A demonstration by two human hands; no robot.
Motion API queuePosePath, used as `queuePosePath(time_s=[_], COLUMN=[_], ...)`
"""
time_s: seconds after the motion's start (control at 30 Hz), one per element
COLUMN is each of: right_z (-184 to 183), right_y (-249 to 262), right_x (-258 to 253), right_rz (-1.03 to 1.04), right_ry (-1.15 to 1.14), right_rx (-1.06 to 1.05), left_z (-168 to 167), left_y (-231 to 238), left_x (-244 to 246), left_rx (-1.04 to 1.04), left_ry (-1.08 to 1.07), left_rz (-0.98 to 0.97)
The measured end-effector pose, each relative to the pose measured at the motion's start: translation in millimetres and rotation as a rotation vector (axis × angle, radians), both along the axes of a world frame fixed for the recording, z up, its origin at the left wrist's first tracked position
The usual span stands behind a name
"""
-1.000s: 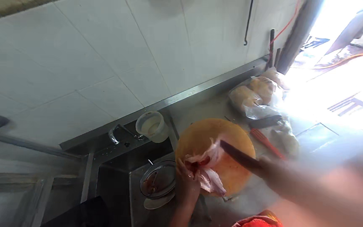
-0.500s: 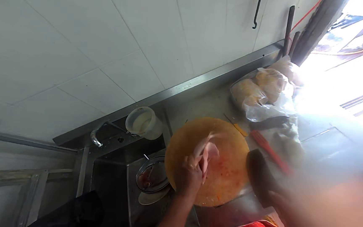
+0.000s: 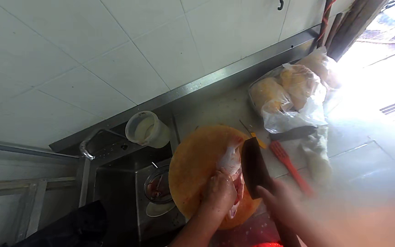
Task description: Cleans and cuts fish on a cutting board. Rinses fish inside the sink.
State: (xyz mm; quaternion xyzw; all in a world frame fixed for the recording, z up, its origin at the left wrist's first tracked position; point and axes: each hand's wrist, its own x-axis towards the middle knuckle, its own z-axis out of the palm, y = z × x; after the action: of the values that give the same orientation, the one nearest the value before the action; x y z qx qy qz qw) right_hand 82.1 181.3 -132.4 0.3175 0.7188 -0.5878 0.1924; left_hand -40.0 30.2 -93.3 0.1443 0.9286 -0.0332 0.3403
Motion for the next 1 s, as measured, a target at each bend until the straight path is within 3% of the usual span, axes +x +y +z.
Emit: queuePosePath(time_s=[0.13, 0.4, 0.6, 0.83, 1.0], right_z=[0.4, -1.8, 10.0, -5.2, -7.7], right_y=[-7.3, -8.2, -17.4, -22.0, -7.2], right_x=[-25.5, -105.6, -67.0, -113.2, -80.8], right_rz=[-0.032, -0.006, 0.055, 0.16, 0.249], right_ry=[-0.105, -0.161, -0.16, -0.126, -0.162], right_rx=[-0.065, 0.232, 0.181, 0.418, 0.196], left_z=[-5.2, -1.9, -9.9, -13.1, -14.7], left_y=[-3.6, -8.6, -11.3, -9.6, -12.2], left_x=[-13.1, -28.3, -28.6, -37.0, -42.8], left_rx=[0.047, 0.092, 0.129, 0.091, 0.111], left_ry=[-0.069, -0.174, -0.148, -0.154, -0.182], left_rz=[0.006, 0.001, 0.017, 0.036, 0.052])
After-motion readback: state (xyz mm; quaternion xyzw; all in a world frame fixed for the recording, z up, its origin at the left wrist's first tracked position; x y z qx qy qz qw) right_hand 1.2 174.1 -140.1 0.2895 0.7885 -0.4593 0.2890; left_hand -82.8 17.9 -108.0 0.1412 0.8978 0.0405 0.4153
